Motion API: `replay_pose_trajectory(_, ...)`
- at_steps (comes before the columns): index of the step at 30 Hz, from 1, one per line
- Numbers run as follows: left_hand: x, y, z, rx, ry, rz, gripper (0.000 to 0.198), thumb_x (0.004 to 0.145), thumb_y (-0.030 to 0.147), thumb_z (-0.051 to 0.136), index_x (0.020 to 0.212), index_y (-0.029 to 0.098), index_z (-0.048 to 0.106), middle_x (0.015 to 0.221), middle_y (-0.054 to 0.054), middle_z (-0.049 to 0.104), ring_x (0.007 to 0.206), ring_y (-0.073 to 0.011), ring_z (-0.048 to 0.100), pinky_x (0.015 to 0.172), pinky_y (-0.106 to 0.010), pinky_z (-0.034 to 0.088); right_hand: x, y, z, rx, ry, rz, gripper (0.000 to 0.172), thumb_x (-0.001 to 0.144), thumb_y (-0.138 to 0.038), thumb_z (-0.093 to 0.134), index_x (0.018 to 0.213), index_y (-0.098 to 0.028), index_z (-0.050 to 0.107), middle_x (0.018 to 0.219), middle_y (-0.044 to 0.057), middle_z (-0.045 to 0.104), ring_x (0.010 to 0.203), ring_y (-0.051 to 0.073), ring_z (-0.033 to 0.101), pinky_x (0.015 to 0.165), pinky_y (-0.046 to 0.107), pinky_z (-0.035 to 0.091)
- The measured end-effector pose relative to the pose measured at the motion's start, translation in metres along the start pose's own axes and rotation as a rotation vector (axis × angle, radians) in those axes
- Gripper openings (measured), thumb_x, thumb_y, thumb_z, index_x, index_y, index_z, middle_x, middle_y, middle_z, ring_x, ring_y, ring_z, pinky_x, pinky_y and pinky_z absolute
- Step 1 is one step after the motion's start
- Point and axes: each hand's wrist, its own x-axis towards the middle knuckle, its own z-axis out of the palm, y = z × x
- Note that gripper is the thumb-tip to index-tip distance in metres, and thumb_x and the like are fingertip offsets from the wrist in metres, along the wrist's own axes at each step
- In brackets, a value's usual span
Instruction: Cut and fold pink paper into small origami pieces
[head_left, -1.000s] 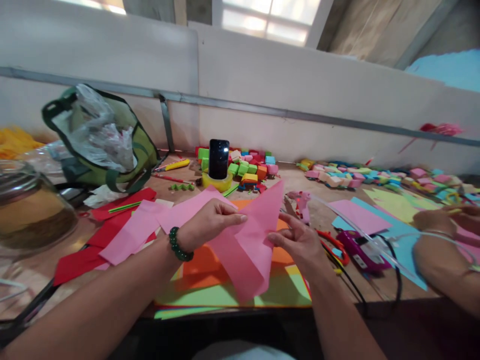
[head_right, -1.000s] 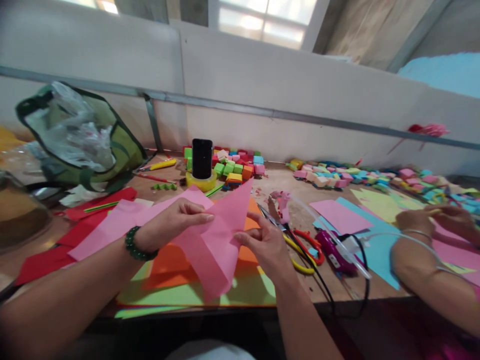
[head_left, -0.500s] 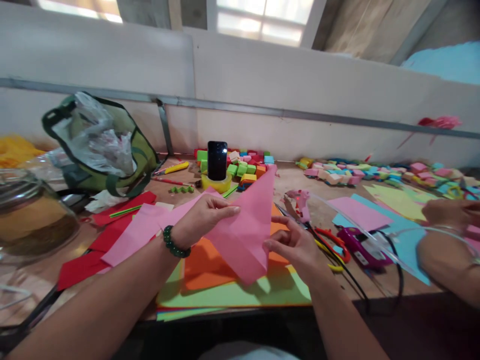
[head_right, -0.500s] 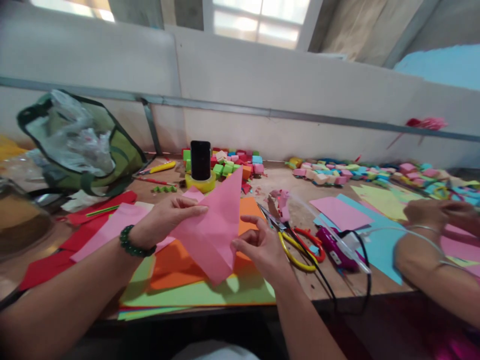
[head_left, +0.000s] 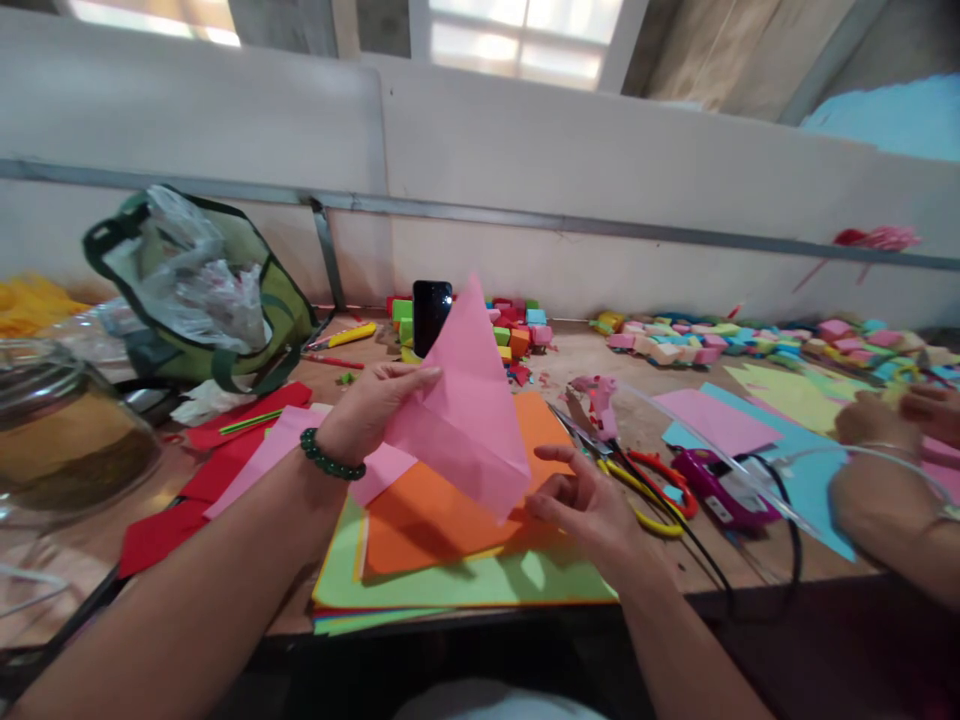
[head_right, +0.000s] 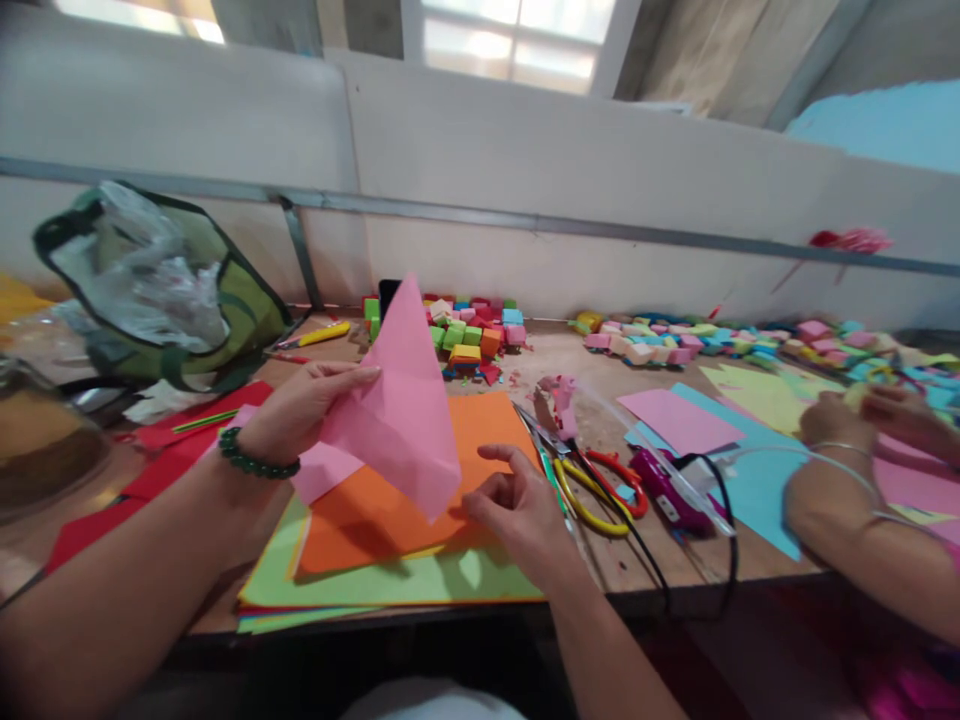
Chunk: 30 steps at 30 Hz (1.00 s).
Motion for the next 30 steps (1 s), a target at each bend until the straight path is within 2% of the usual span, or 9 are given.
replay_pose_trajectory(5, 0.005, -0.005, 0.001, 0.052, -0.035, -0.005, 0.03, 0.061, 0.039, 0.079, 0.067, 0.013, 0.064, 0.057, 0.003, 0.058, 0.047, -0.0075, 0.048, 0.045, -0.019, 0.033, 0.001, -0.002, -0.006, 0.088, 0.142, -0.037, 0.051, 0.073, -0.052, 0.067, 0.108, -0.019, 0.05, 0.066, -0.001, 0.065, 0.062, 0.014, 0.062, 0.063, 0.028, 0.05)
replay_pose_trajectory(7, 0.005, -0.013, 0.006, 0.152, -0.087, 0.028, 0.034, 0.064, 0.042, 0.076, 0.062, 0.012, 0.061, 0.053, 0.004, 0.052, 0.045, -0.0061, 0.041, 0.044, -0.019, 0.028, 0.002, -0.003, -0.003, 0.066, 0.073, -0.021, 0.055, 0.073, -0.053, 0.067, 0.112, -0.019, 0.048, 0.07, 0.0, 0.066, 0.064, 0.015, 0.063, 0.061, 0.027, 0.048)
replay_pose_trajectory(11, 0.002, -0.022, 0.015, 0.328, -0.141, 0.113, 0.041, 0.069, 0.046, 0.071, 0.053, 0.013, 0.051, 0.051, 0.006, 0.04, 0.047, -0.0052, 0.032, 0.045, -0.021, 0.022, 0.0, 0.003, 0.008, -0.058, -0.096, -0.015, 0.057, 0.069, -0.034, 0.075, 0.116, -0.02, 0.046, 0.057, -0.01, 0.053, 0.052, 0.009, 0.052, 0.052, 0.021, 0.038)
replay_pose_trajectory(18, 0.0, -0.023, 0.017, 0.392, -0.279, 0.157, 0.047, 0.074, 0.049, 0.064, 0.051, 0.016, 0.039, 0.053, 0.007, 0.028, 0.05, -0.0056, 0.024, 0.046, -0.021, 0.019, -0.022, 0.009, 0.014, -0.299, -0.082, -0.008, 0.043, 0.074, -0.031, 0.068, 0.111, -0.02, 0.048, 0.055, -0.008, 0.055, 0.049, 0.01, 0.048, 0.048, 0.021, 0.035)
replay_pose_trajectory(22, 0.017, -0.016, 0.011, 0.519, -0.293, 0.159, 0.043, 0.072, 0.051, 0.064, 0.055, 0.014, 0.049, 0.053, 0.005, 0.035, 0.049, -0.0065, 0.027, 0.046, -0.021, 0.02, -0.043, 0.005, 0.013, -0.308, -0.182, 0.002, 0.042, 0.078, -0.034, 0.063, 0.115, -0.021, 0.048, 0.057, -0.006, 0.061, 0.053, 0.014, 0.057, 0.051, 0.024, 0.041)
replay_pose_trajectory(24, 0.029, -0.01, 0.011, 0.65, -0.4, 0.138, 0.041, 0.071, 0.05, 0.065, 0.056, 0.014, 0.056, 0.052, 0.004, 0.039, 0.048, -0.0069, 0.029, 0.045, -0.022, 0.021, -0.047, 0.001, 0.004, -0.369, -0.068, -0.096, 0.036, 0.08, -0.037, 0.062, 0.11, -0.021, 0.053, 0.057, -0.004, 0.061, 0.054, 0.015, 0.059, 0.052, 0.025, 0.043)
replay_pose_trajectory(27, 0.048, -0.006, 0.021, 0.933, -0.547, 0.137, 0.035, 0.07, 0.046, 0.063, 0.055, 0.014, 0.06, 0.048, 0.003, 0.044, 0.044, -0.0078, 0.033, 0.044, -0.022, 0.022, -0.036, -0.009, -0.015, -0.474, 0.252, -0.279, 0.029, 0.083, -0.042, 0.059, 0.105, -0.023, 0.059, 0.065, 0.001, 0.064, 0.061, 0.018, 0.063, 0.056, 0.028, 0.047)
replay_pose_trajectory(28, 0.054, -0.006, 0.027, 0.989, -0.568, 0.134, 0.032, 0.069, 0.042, 0.063, 0.052, 0.015, 0.059, 0.046, 0.003, 0.044, 0.043, -0.0081, 0.034, 0.043, -0.022, 0.022, -0.029, -0.012, -0.02, -0.547, 0.282, -0.347, 0.025, 0.084, -0.041, 0.058, 0.102, -0.023, 0.062, 0.075, 0.003, 0.068, 0.069, 0.019, 0.064, 0.062, 0.03, 0.049)
replay_pose_trajectory(30, 0.065, -0.011, 0.039, 1.069, -0.583, 0.134, 0.028, 0.064, 0.033, 0.066, 0.044, 0.015, 0.055, 0.04, 0.004, 0.043, 0.041, -0.0083, 0.034, 0.043, -0.023, 0.022, -0.011, -0.015, -0.027, -0.724, 0.168, -0.464, 0.019, 0.086, -0.036, 0.056, 0.093, -0.023, 0.068, 0.092, 0.007, 0.071, 0.086, 0.022, 0.065, 0.078, 0.034, 0.049)
